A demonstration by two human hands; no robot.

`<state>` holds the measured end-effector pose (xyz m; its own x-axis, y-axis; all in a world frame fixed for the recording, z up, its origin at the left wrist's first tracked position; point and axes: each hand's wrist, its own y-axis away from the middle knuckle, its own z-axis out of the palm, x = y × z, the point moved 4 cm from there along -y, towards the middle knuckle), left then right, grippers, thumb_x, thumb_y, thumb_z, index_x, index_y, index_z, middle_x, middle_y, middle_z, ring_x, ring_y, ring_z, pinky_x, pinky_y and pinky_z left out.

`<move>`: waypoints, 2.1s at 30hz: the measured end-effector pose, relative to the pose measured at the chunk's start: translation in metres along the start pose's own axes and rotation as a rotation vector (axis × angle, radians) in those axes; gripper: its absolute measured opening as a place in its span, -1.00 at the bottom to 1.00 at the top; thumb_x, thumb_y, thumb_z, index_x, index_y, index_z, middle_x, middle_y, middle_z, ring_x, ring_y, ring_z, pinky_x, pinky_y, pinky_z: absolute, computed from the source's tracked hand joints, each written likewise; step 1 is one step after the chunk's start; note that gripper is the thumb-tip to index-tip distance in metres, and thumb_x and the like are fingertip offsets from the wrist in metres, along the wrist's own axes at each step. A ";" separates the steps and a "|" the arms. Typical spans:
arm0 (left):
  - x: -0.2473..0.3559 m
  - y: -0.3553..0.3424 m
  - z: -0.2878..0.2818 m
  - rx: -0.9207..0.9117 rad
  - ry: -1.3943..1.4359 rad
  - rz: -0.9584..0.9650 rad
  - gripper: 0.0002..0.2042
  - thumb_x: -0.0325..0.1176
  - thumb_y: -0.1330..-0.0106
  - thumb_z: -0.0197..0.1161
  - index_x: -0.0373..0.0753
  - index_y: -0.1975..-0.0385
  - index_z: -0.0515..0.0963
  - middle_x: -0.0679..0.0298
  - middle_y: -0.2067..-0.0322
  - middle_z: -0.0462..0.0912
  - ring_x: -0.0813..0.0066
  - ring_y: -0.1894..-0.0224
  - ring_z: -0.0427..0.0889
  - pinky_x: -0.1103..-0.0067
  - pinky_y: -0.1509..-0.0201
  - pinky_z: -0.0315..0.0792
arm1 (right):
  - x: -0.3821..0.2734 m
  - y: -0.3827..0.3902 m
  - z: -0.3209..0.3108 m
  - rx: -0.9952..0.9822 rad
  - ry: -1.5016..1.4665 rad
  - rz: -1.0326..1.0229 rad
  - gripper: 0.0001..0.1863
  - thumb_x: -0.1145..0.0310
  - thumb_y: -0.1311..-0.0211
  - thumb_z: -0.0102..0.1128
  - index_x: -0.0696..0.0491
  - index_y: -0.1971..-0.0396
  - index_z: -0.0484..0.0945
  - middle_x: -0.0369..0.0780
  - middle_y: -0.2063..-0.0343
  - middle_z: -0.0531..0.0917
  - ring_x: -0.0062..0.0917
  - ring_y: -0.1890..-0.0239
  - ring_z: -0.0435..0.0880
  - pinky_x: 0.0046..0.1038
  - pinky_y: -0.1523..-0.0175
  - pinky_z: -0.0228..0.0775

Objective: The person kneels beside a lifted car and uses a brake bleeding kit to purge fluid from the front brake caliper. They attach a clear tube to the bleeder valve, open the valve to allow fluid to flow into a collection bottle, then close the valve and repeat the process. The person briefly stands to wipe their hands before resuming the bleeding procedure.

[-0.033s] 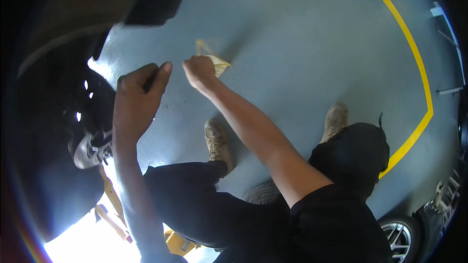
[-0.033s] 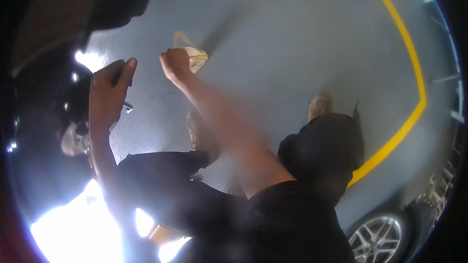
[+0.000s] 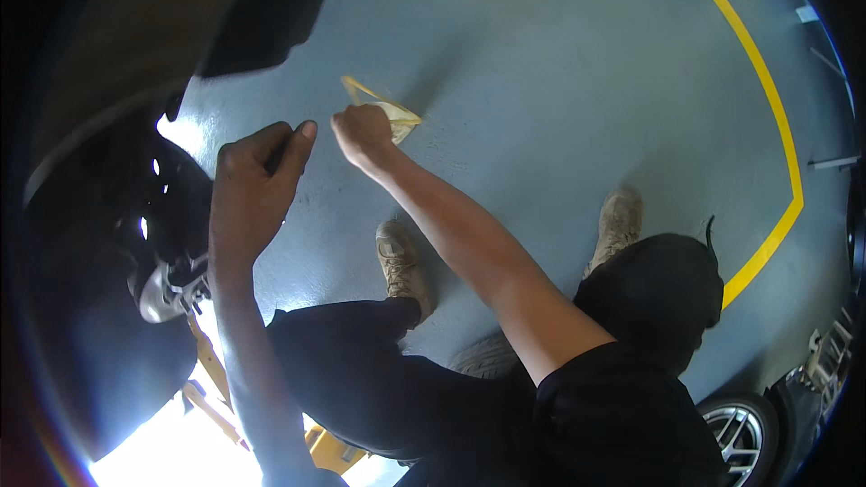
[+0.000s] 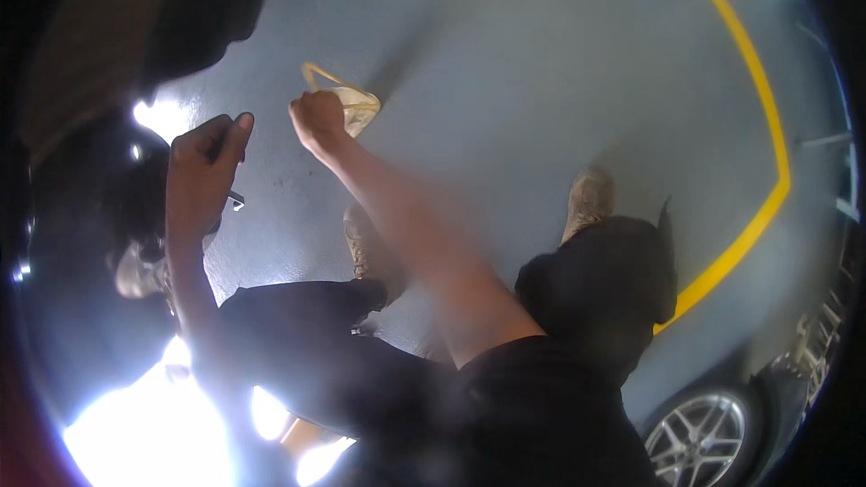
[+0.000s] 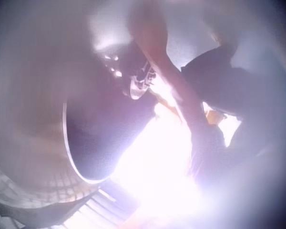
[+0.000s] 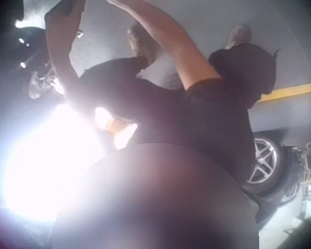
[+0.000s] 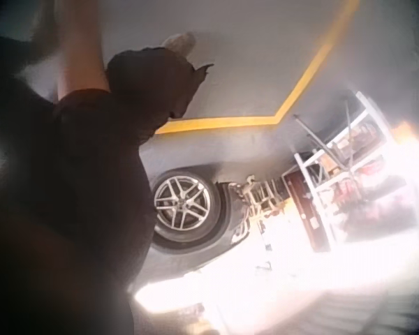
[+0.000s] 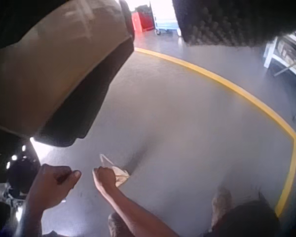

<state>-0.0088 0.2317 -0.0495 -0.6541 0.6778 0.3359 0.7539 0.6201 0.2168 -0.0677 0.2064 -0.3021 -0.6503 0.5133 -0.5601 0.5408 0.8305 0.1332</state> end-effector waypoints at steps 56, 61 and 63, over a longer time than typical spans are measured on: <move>0.741 -0.580 -0.435 0.314 0.777 0.292 -0.70 -0.11 -0.51 0.25 -0.23 0.05 0.59 0.09 0.51 0.68 0.04 0.44 0.69 0.23 0.30 0.53 | 0.408 -0.251 -1.282 0.469 -0.150 0.580 -0.70 0.44 -0.14 0.47 0.35 0.23 0.67 0.03 0.34 0.77 -0.21 0.37 0.74 -0.16 0.18 0.54; 0.800 -0.684 -0.474 0.275 0.785 0.227 -0.70 -0.11 -0.51 0.26 -0.23 0.05 0.58 0.11 0.53 0.66 0.10 0.46 0.67 0.24 0.29 0.53 | 0.385 -0.428 -1.311 0.277 -0.224 0.450 -0.68 0.40 -0.13 0.51 0.34 0.26 0.68 0.06 0.35 0.79 -0.21 0.32 0.79 -0.21 0.13 0.58; 0.799 -0.725 -0.491 0.129 0.817 0.174 -0.69 -0.10 -0.50 0.27 -0.24 0.05 0.58 0.12 0.52 0.66 0.10 0.46 0.67 0.24 0.29 0.52 | 0.363 -0.497 -1.311 0.199 -0.171 0.322 -0.73 0.44 -0.11 0.49 0.36 0.33 0.66 0.00 0.45 0.75 -0.33 0.43 0.73 -0.24 0.26 0.54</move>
<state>-1.0481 0.1299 0.5118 -0.2417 0.2995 0.9230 0.7945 0.6072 0.0110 -1.2721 0.2630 0.5009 -0.3420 0.6828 -0.6456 0.8056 0.5667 0.1726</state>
